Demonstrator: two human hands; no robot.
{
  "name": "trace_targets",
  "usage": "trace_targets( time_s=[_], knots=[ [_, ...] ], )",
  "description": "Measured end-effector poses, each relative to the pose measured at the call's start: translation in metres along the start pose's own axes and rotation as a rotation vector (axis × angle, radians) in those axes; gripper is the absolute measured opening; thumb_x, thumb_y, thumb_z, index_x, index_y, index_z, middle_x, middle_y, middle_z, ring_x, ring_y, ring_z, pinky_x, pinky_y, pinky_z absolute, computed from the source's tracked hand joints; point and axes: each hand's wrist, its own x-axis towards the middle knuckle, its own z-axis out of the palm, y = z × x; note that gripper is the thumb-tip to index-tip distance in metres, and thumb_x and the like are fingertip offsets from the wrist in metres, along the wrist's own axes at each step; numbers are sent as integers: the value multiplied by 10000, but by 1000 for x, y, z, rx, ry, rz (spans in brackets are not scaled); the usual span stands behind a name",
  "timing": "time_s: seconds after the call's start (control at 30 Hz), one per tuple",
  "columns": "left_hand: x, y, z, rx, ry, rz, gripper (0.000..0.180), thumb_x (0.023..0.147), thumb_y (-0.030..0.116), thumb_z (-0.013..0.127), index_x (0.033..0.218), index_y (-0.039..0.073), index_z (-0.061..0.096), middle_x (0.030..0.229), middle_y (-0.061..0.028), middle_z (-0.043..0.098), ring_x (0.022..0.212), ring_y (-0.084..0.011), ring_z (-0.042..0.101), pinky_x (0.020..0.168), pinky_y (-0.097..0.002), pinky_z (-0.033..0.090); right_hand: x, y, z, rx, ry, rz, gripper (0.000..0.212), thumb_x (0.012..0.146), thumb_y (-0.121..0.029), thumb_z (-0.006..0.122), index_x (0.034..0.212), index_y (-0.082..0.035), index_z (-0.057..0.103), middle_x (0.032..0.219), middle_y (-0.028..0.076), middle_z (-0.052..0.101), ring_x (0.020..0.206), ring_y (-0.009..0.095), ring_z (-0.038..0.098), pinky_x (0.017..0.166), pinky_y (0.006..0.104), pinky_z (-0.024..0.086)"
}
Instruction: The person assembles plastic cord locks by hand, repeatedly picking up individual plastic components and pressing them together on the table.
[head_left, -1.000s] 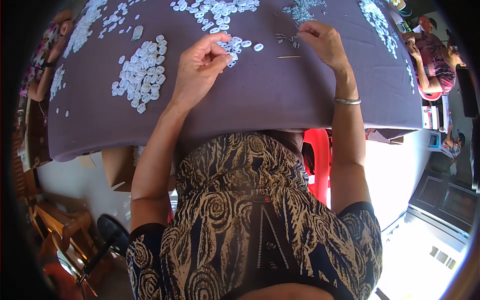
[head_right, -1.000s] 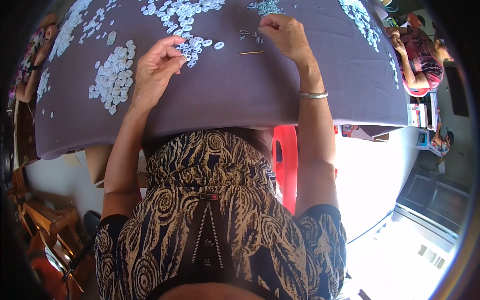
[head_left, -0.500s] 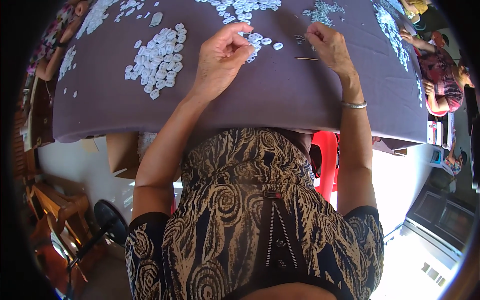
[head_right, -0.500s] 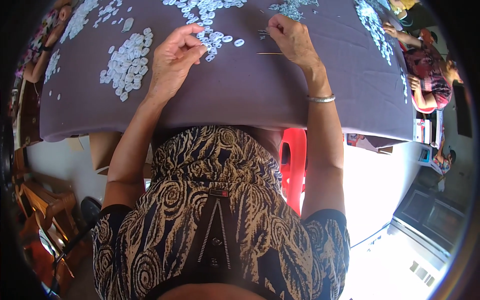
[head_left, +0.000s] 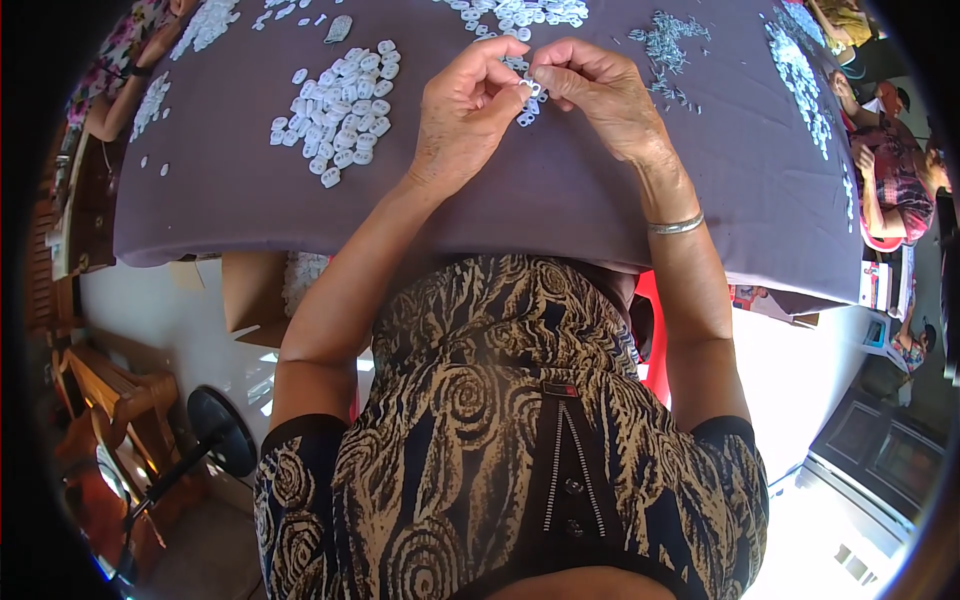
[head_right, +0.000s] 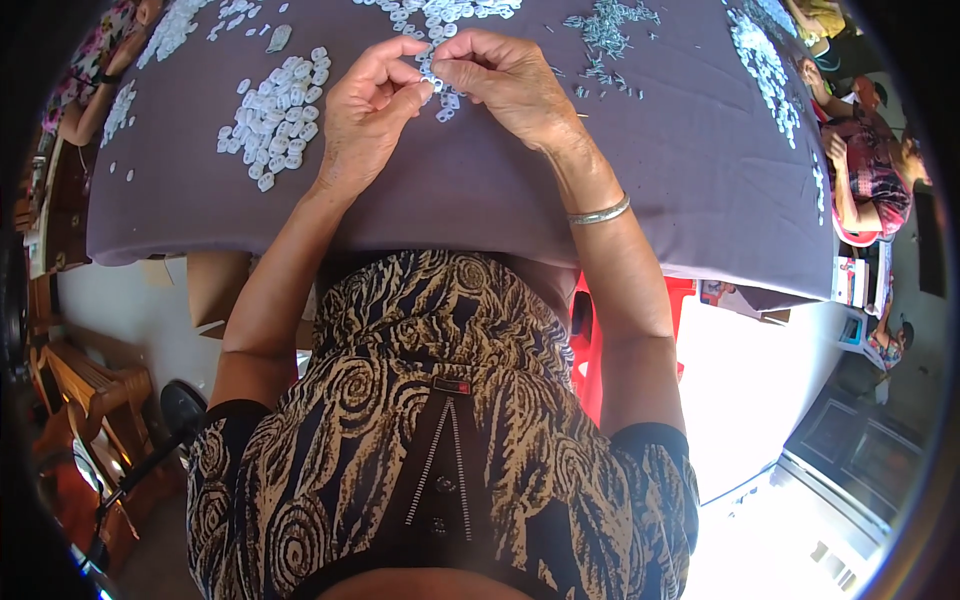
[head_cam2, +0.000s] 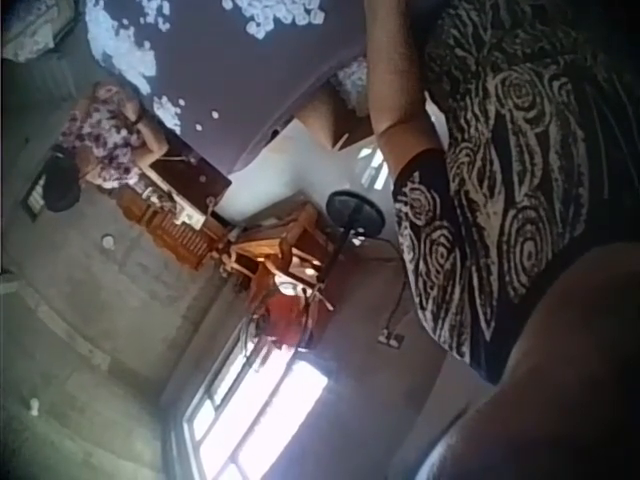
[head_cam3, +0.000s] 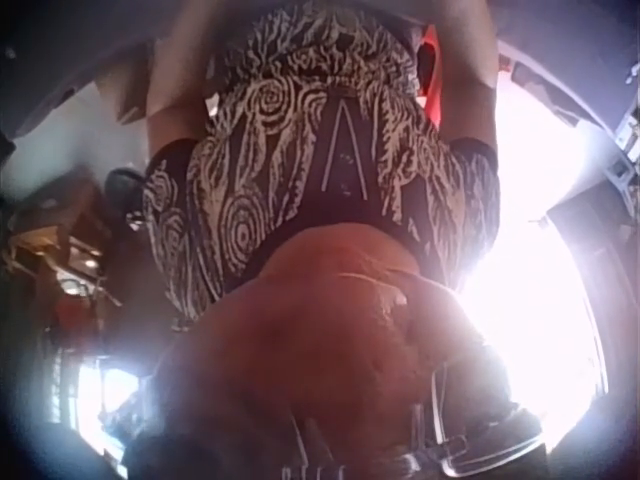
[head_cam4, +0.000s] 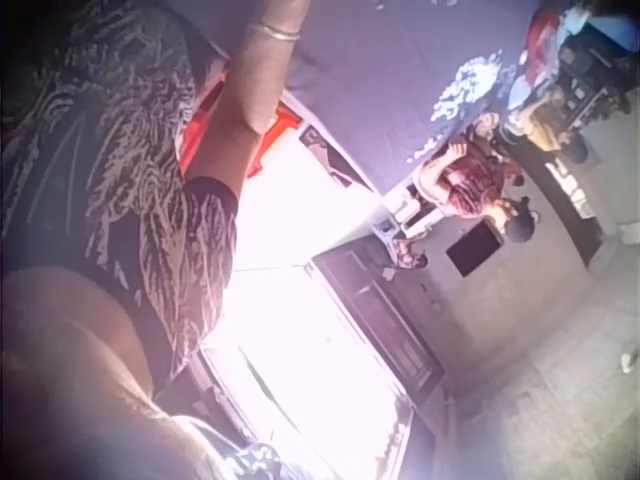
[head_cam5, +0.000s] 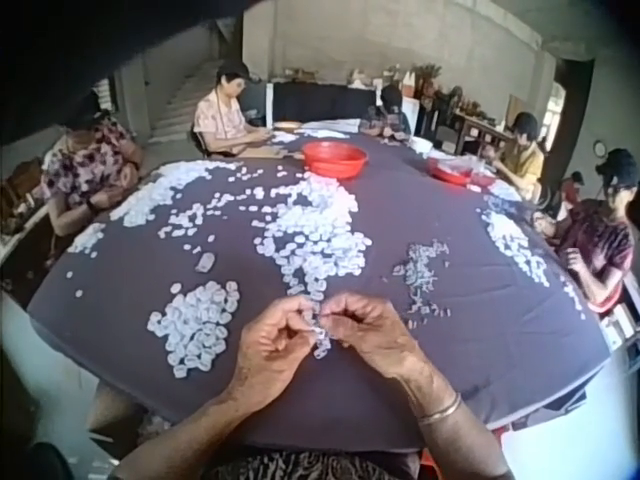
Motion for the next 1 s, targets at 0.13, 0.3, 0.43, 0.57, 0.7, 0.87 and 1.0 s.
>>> trace_targets(
  time_s=[0.13, 0.3, 0.43, 0.57, 0.7, 0.87, 1.0],
  knots=[
    [0, 2, 3, -13, 38, 20, 350, 839, -67, 627, 1175, 17, 577, 754, 41, 568, 678, -12, 490, 590, -177, 420, -1, 6, 2, 122, 34, 75, 165, 925, -195, 643, 997, -52, 680, 838, -26, 621, 734, 48, 531, 656, 210, 452],
    [0, 1, 3, 27, 22, 28, 347, 840, -71, 618, 1173, 19, 576, 745, 37, 564, 657, -12, 484, 576, -179, 422, -2, 8, 0, 135, 28, 77, 191, 920, -212, 651, 1010, -47, 682, 839, -25, 625, 745, 50, 541, 676, 212, 464],
    [0, 4, 3, 84, 4, 51, 344, 840, -74, 610, 1168, 13, 559, 739, 28, 567, 647, -15, 489, 569, -182, 428, -2, 7, 2, 74, 39, 82, 198, 921, -210, 650, 1018, -41, 682, 840, -24, 623, 750, 53, 541, 695, 211, 468],
    [0, 6, 4, 107, 2, 57, 337, 840, -74, 607, 1161, 9, 545, 741, 22, 574, 653, -19, 500, 580, -183, 440, -2, 8, -1, 112, 8, 71, 195, 923, -200, 646, 1022, -36, 680, 840, -21, 621, 746, 55, 534, 694, 210, 463],
    [0, 6, 3, 122, 6, 45, 336, 839, -71, 611, 1159, 7, 544, 749, 19, 583, 659, -22, 508, 592, -184, 448, -3, 10, 1, 102, 26, 69, 199, 923, -193, 645, 1025, -25, 678, 835, -17, 616, 737, 57, 522, 687, 212, 456],
    [0, 7, 2, 130, -14, 43, 330, 845, -52, 618, 1161, 7, 542, 766, 16, 595, 673, -29, 521, 604, -190, 454, -3, 9, 1, 107, 28, 68, 200, 924, -190, 644, 1025, -21, 677, 824, -18, 611, 733, 59, 515, 684, 215, 452],
    [-1, 8, 3, 120, -18, 31, 329, 850, -46, 617, 1165, 8, 539, 765, 14, 594, 675, -31, 524, 606, -190, 455, -4, 6, 2, 113, 19, 57, 197, 926, -184, 642, 1020, -15, 677, 815, -18, 606, 728, 59, 510, 679, 215, 450]
  ],
)
